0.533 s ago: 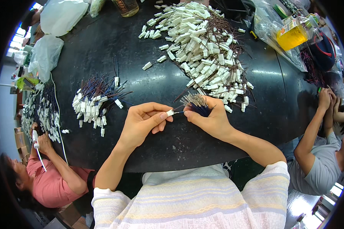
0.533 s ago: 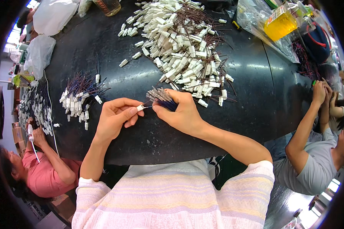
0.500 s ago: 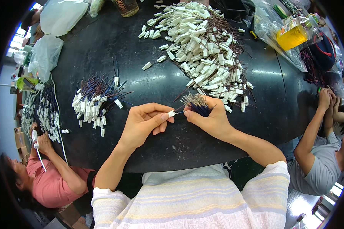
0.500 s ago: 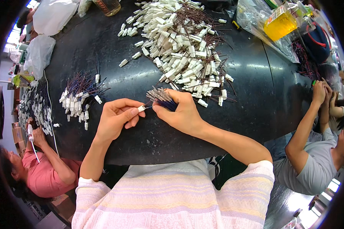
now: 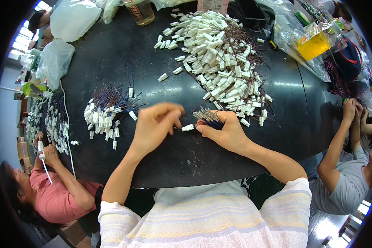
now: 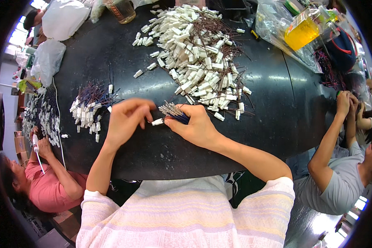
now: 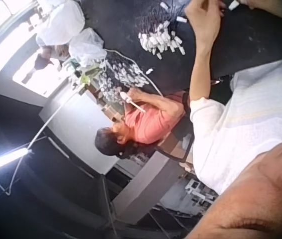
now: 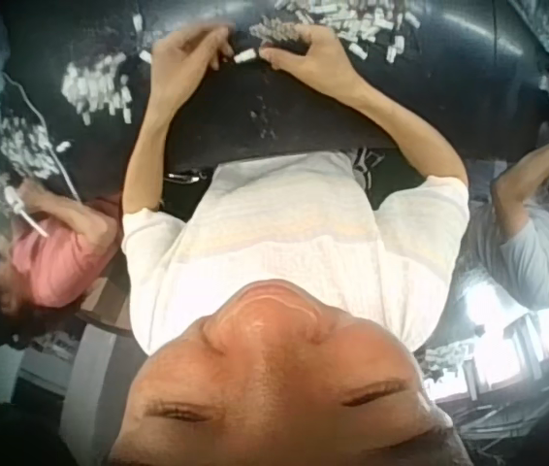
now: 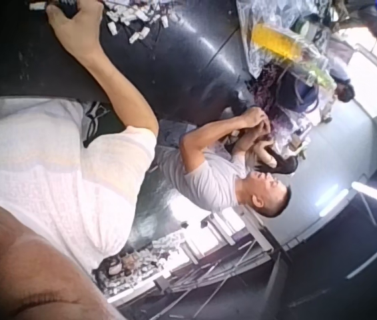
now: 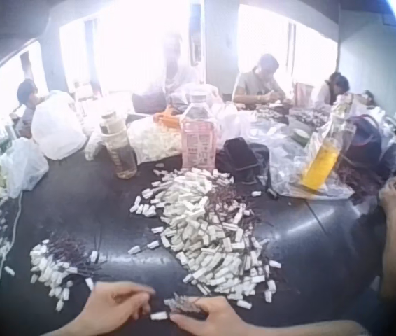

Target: The person assembles small electrical connectors and wires by hand, joining the components together at a shared factory table.

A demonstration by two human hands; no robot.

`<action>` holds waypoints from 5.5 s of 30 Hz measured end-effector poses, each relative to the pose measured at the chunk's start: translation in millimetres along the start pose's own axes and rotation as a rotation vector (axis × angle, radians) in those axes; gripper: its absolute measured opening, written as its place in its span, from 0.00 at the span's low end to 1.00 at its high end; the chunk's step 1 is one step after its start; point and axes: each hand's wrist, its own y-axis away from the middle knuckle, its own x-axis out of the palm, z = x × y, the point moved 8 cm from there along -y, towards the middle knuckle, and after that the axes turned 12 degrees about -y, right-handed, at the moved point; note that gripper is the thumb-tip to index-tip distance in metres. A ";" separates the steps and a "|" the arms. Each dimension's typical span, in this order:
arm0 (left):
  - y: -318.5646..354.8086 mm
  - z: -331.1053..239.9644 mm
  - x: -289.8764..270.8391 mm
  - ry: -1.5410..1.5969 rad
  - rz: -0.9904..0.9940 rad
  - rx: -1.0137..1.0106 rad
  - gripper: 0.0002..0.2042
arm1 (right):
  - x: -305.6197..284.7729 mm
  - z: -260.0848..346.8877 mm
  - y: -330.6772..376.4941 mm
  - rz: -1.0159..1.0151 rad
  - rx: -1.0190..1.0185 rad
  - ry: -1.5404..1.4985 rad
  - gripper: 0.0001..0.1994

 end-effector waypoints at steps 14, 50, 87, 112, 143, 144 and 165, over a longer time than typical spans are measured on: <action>0.0 -0.7 7.8 0.170 -0.036 -0.055 0.07 | -4.3 6.1 -3.4 0.013 0.096 -0.073 0.04; 32.4 -30.8 22.1 -0.197 -0.259 0.443 0.10 | -6.4 5.6 2.2 -0.041 0.102 -0.149 0.05; 17.4 3.2 17.6 0.320 0.071 -0.053 0.09 | -3.6 6.1 0.7 -0.043 0.136 -0.213 0.04; 19.4 -5.5 29.4 0.278 0.040 0.013 0.07 | -3.4 14.2 3.0 0.027 0.064 -0.193 0.04; 22.3 -14.8 2.5 -0.013 -0.163 0.113 0.06 | 4.1 14.1 -3.0 0.055 0.277 -0.078 0.03; 21.5 -12.7 3.3 -0.015 -0.159 0.114 0.06 | 3.4 13.7 -2.9 0.051 0.276 -0.081 0.03; 22.8 -23.2 10.0 -0.181 -0.132 0.341 0.07 | 2.3 11.6 1.6 0.023 0.107 -0.059 0.05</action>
